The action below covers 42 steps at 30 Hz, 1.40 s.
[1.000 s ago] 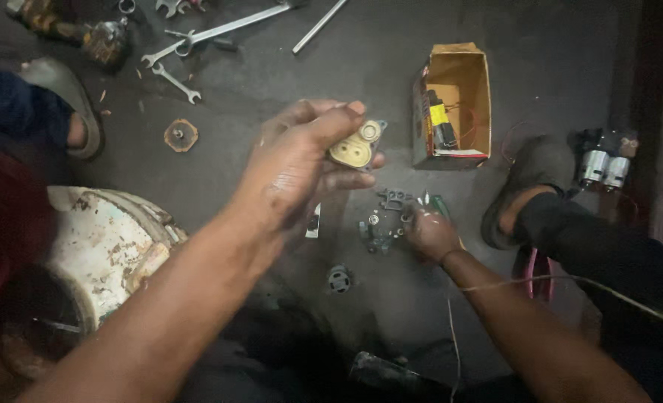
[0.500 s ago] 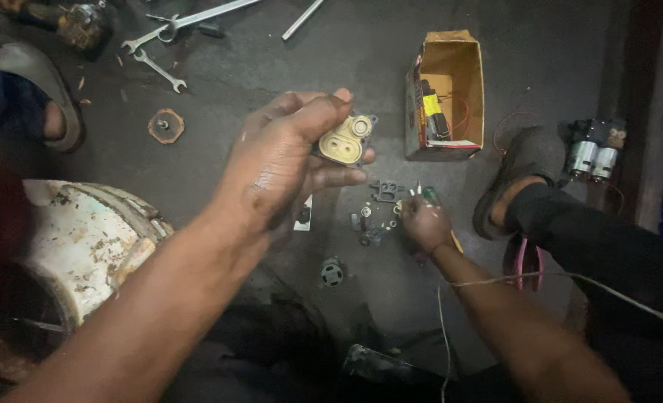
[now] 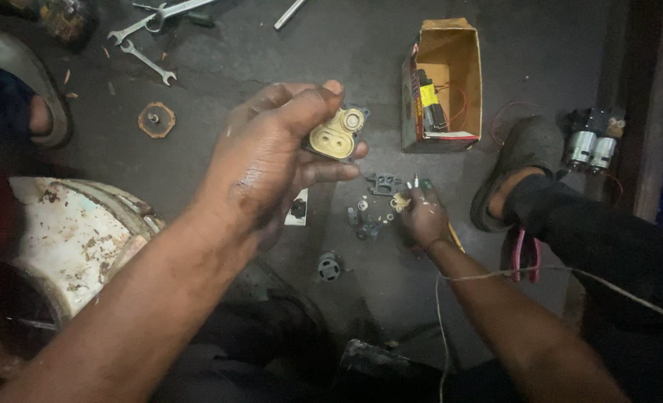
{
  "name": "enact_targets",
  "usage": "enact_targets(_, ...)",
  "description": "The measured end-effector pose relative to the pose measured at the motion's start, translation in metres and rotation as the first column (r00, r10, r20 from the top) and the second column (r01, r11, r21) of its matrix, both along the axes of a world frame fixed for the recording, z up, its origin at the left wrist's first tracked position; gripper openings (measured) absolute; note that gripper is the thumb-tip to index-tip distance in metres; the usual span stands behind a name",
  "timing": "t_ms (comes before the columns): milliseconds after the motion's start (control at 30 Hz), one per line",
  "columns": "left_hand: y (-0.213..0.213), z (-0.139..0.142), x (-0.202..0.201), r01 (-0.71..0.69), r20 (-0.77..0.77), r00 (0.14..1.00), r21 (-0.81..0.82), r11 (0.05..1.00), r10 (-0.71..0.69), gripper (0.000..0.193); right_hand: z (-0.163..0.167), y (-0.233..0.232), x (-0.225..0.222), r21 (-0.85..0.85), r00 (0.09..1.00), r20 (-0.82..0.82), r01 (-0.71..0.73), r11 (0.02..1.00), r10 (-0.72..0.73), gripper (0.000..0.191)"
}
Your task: The person assembles a carburetor by hand, inserting small gaskets and components into the main body. They use pliers to adjust a metal clip and fit the assembly together, working on a cluttered floor workspace.
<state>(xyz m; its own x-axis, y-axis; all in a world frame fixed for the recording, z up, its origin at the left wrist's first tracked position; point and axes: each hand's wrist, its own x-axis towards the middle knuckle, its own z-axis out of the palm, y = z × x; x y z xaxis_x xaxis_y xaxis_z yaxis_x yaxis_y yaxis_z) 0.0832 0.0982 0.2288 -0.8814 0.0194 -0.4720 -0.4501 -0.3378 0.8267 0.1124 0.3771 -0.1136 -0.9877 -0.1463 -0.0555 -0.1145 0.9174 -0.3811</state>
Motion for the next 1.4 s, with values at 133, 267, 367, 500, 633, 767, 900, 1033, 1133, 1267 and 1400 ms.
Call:
enact_targets(133,0.000,-0.002,0.000,0.009,0.018,1.000,-0.034,0.999,-0.008,0.041,-0.007,0.003,0.000,-0.035,0.997,0.079,0.008,0.999,-0.006,0.051)
enact_targets(267,0.000,-0.004,-0.003,0.018,0.008,1.000,-0.008,1.000,-0.017,0.044,-0.006,0.010,0.001,-0.026,0.937,0.335,0.112,0.993,-0.097,0.035)
enact_targets(367,0.001,-0.005,-0.006,-0.025,0.039,0.999,0.077,0.997,0.022,0.044,0.001,0.006,-0.006,-0.113,0.959,0.214,0.212,0.971,-0.184,0.029)
enact_targets(500,0.007,-0.005,-0.011,-0.049,0.049,0.998,0.130,0.990,0.043,0.040,0.044,-0.016,-0.045,-0.181,0.955,-0.137,0.238,0.954,-0.265,0.027)
enact_targets(633,0.015,-0.003,-0.014,-0.043,0.032,0.999,0.129,0.991,0.039,0.039,0.134,-0.032,-0.104,-0.529,0.961,-0.114,0.158,0.834,-0.254,0.021)
enact_targets(767,0.020,-0.001,-0.015,-0.023,-0.003,1.000,0.159,0.987,0.024,0.044,0.260,-0.037,-0.131,-0.575,0.967,-0.255,-0.160,0.802,0.011,0.042)
enact_targets(900,0.023,0.002,-0.014,-0.023,0.024,0.999,-0.071,0.997,0.025,0.045,0.371,-0.044,-0.107,-0.368,0.943,-0.235,-0.312,0.876,0.236,0.040)
enact_targets(1033,0.028,0.004,-0.011,-0.004,-0.049,0.999,-0.139,0.990,-0.003,0.043,0.415,-0.045,-0.059,-0.128,0.945,-0.028,-0.327,0.936,0.326,0.043)
enact_targets(1133,0.036,0.005,-0.009,0.032,-0.105,0.994,-0.069,0.997,-0.039,0.041,0.413,-0.035,-0.031,-0.121,0.893,-0.021,-0.449,0.885,0.450,0.037)
enact_targets(1267,0.049,0.008,-0.011,0.013,-0.048,0.999,0.074,0.997,-0.009,0.033,0.402,-0.016,-0.028,-0.166,0.889,-0.098,-0.458,0.873,0.448,0.040)
enact_targets(1400,0.060,0.011,-0.014,-0.042,-0.069,0.996,0.096,0.995,0.048,0.026,0.401,-0.008,-0.037,-0.159,0.909,-0.129,-0.415,0.896,0.397,0.043)
